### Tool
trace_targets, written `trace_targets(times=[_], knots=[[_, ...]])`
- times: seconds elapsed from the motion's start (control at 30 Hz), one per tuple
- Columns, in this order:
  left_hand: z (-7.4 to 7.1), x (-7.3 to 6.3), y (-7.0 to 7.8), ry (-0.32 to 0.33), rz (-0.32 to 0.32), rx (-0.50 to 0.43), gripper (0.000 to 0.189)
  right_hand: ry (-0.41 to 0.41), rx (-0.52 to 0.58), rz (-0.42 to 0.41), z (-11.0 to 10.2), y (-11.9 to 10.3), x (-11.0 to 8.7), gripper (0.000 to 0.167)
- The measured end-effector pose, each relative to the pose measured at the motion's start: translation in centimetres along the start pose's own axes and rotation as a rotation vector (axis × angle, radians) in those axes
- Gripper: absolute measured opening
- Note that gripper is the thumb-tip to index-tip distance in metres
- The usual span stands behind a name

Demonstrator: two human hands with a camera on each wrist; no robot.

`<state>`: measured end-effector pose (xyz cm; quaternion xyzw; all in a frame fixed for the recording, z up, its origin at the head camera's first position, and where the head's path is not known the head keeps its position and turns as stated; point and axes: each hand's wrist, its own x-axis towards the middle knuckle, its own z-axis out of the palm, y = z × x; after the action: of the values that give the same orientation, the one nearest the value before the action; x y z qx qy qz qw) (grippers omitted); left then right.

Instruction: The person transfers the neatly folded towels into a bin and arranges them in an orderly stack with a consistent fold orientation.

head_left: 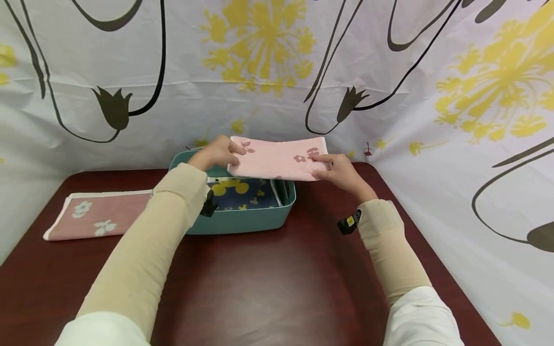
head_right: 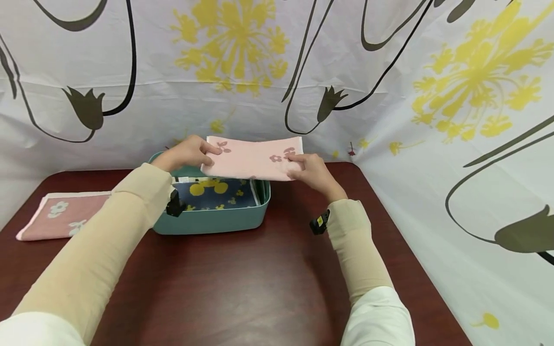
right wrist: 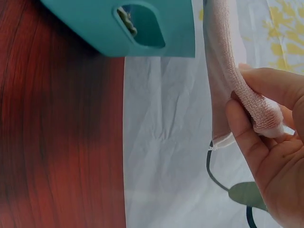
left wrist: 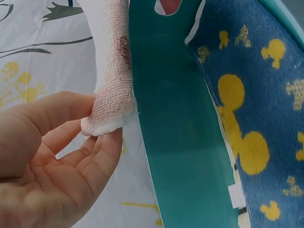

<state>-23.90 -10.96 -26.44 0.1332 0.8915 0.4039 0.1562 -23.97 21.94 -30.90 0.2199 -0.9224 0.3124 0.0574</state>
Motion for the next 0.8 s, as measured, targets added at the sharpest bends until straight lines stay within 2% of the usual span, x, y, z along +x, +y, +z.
trace_targets(times=[0.27, 0.57, 0.8], knots=[[-0.6, -0.6, -1.0, 0.038, -0.025, 0.029, 0.040, -0.016, 0.025, -0.026, 0.5, -1.1, 0.5, 0.047], [-2.0, -2.3, -2.1, 0.000, -0.039, 0.022, 0.040, -0.053, 0.042, -0.063, 1.1, -2.5, 1.0, 0.046], [-2.6, -3.2, -2.9, -0.003, -0.057, 0.001, 0.039, -0.093, 0.031, -0.049, 1.7, -3.7, 1.3, 0.045]])
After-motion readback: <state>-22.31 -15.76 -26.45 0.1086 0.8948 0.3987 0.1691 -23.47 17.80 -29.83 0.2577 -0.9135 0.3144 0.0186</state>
